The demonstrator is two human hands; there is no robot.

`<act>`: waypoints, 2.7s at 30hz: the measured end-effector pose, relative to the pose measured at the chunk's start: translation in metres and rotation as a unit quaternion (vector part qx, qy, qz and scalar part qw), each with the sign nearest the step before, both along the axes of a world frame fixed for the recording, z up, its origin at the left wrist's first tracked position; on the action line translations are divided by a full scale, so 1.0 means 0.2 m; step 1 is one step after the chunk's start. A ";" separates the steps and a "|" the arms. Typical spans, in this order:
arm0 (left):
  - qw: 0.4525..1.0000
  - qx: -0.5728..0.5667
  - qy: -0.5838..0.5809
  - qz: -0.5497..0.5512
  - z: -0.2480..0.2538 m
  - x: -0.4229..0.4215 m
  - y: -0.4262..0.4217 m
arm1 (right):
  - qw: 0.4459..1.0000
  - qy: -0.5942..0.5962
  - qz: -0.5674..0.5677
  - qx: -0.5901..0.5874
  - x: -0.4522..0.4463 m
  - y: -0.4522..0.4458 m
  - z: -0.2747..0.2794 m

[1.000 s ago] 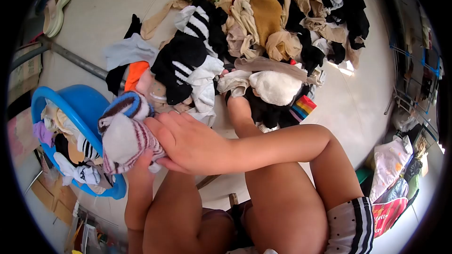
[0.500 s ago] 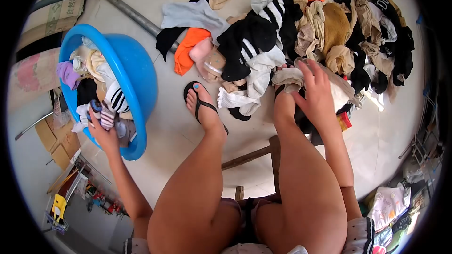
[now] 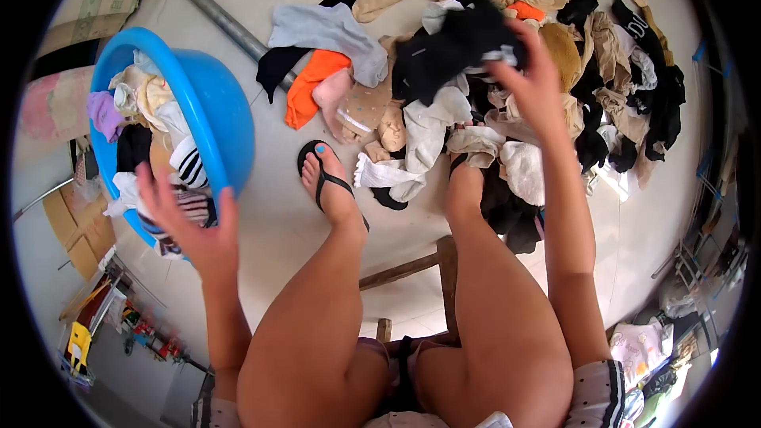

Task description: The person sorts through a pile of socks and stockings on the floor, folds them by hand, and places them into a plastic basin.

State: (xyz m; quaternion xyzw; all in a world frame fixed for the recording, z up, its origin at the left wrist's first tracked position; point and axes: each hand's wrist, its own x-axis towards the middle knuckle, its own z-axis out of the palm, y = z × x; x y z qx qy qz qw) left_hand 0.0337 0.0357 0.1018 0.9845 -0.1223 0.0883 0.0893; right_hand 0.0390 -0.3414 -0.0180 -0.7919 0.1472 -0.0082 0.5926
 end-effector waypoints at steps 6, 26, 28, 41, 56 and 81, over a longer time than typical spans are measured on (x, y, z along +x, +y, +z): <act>0.917 -0.203 0.309 -0.148 -0.49 0.03 -0.40 | 0.954 0.050 -0.296 -0.006 -0.28 -0.42 0.11; 0.969 -0.193 0.142 -0.067 -0.70 0.06 -0.54 | 0.974 -0.049 0.210 -0.067 -0.13 0.05 -0.16; 0.965 -0.135 0.151 -0.169 -0.66 0.05 -0.65 | 0.982 -0.045 0.116 -0.144 -0.13 -0.19 -0.10; 0.886 0.125 0.388 -0.220 -0.81 0.30 -0.77 | 0.909 0.049 -0.361 -0.201 -0.16 -0.91 -0.51; 0.795 0.310 0.416 -0.313 -1.38 0.33 -0.52 | 0.958 -0.001 -0.035 0.283 -0.24 -0.63 0.04; 0.760 0.393 0.397 -0.333 -1.57 0.33 -0.50 | 0.925 0.114 -0.146 -0.332 -0.50 -1.08 -0.05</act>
